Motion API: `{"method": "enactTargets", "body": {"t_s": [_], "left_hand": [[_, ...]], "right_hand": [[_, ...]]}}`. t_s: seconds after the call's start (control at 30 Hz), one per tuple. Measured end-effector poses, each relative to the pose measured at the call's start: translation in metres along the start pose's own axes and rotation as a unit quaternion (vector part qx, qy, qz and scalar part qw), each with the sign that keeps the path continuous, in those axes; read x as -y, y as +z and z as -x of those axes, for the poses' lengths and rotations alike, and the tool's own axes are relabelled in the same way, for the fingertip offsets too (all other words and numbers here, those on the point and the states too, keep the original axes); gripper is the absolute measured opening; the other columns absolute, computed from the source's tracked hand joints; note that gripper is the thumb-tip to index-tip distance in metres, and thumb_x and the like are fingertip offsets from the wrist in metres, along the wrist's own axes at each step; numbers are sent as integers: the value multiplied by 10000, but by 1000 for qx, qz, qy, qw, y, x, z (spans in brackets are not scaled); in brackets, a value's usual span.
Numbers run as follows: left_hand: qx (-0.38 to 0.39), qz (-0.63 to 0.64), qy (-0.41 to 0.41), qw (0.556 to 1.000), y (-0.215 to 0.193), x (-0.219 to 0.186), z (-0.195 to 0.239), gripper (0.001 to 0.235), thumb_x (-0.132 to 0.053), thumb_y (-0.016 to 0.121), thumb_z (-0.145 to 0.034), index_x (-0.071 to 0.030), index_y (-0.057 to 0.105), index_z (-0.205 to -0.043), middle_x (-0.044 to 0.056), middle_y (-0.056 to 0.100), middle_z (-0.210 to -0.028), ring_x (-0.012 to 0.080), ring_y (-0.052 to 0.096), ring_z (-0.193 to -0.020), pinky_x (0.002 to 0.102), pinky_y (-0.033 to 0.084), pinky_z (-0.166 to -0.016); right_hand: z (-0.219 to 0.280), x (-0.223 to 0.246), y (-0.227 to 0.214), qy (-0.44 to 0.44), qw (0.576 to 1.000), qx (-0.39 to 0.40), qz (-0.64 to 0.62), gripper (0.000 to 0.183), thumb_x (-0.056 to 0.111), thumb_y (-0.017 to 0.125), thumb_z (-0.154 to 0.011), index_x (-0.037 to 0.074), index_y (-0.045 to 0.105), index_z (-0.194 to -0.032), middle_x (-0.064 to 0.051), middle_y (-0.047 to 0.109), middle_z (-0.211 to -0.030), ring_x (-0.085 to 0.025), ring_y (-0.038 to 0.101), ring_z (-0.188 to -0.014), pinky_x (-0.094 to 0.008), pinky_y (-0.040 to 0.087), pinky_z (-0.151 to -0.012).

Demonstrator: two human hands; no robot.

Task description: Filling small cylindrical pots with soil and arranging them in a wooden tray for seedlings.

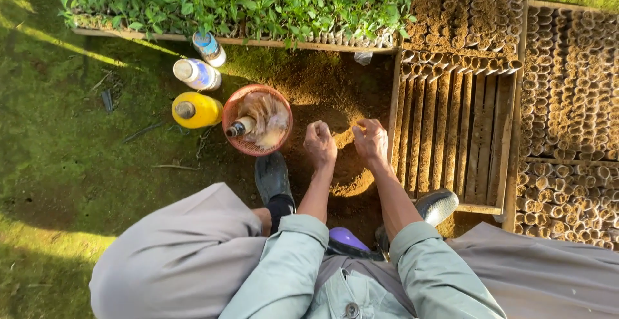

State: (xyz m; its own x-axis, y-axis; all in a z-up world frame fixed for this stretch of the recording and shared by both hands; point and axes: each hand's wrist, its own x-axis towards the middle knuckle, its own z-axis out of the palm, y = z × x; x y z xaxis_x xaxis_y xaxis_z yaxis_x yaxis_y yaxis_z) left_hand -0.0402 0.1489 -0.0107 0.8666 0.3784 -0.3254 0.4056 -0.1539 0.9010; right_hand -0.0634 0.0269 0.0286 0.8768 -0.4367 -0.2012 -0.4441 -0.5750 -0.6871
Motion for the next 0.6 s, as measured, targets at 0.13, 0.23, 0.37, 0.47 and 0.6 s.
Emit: {"method": "enactTargets", "body": {"t_s": [0.13, 0.23, 0.37, 0.47, 0.6], "left_hand": [[7, -16, 18, 1000, 0, -19, -5, 229, -243, 625, -958, -89, 730, -1090, 163, 752, -1004, 329, 730, -1004, 450, 596, -847], [19, -1, -9, 1000, 2, -40, -7, 266, -217, 590, -976, -48, 703, -1148, 190, 731, -1085, 352, 701, -1087, 456, 588, -888], [54, -16, -53, 997, 10, -59, -14, 315, -225, 503, -1041, -35, 631, -1259, 213, 692, -1185, 344, 673, -1132, 471, 569, -944], [71, -33, -73, 994, 16, -64, -19, 327, -238, 475, -1053, -44, 607, -1282, 209, 674, -1207, 340, 660, -1158, 480, 557, -967], [83, -57, -109, 989, 15, -73, -18, 325, -196, 453, -1058, -32, 589, -1304, 223, 663, -1229, 350, 653, -1173, 496, 538, -1000]], "right_hand": [[-75, -22, 4, 34, 998, -25, -46, 298, 237, 713, -903, 66, 746, -1144, -157, 720, -1097, -311, 721, -1004, -413, 603, -867], [-111, -1, -12, 71, 991, -26, -114, 346, 183, 674, -939, 35, 705, -1251, -147, 690, -1166, -232, 689, -1009, -412, 584, -882], [-164, 7, -15, 95, 982, 46, -155, 385, 117, 619, -1014, 16, 573, -1383, -221, 476, -1451, -353, 647, -1166, -457, 630, -936], [-206, -21, 8, 92, 989, 42, -110, 378, 152, 695, -935, 94, 650, -1306, -122, 508, -1434, -296, 682, -1112, -440, 629, -935], [-216, -33, 23, 89, 991, 32, -97, 407, 154, 734, -873, 99, 702, -1275, -80, 604, -1342, -252, 727, -1009, -387, 629, -898]]}}
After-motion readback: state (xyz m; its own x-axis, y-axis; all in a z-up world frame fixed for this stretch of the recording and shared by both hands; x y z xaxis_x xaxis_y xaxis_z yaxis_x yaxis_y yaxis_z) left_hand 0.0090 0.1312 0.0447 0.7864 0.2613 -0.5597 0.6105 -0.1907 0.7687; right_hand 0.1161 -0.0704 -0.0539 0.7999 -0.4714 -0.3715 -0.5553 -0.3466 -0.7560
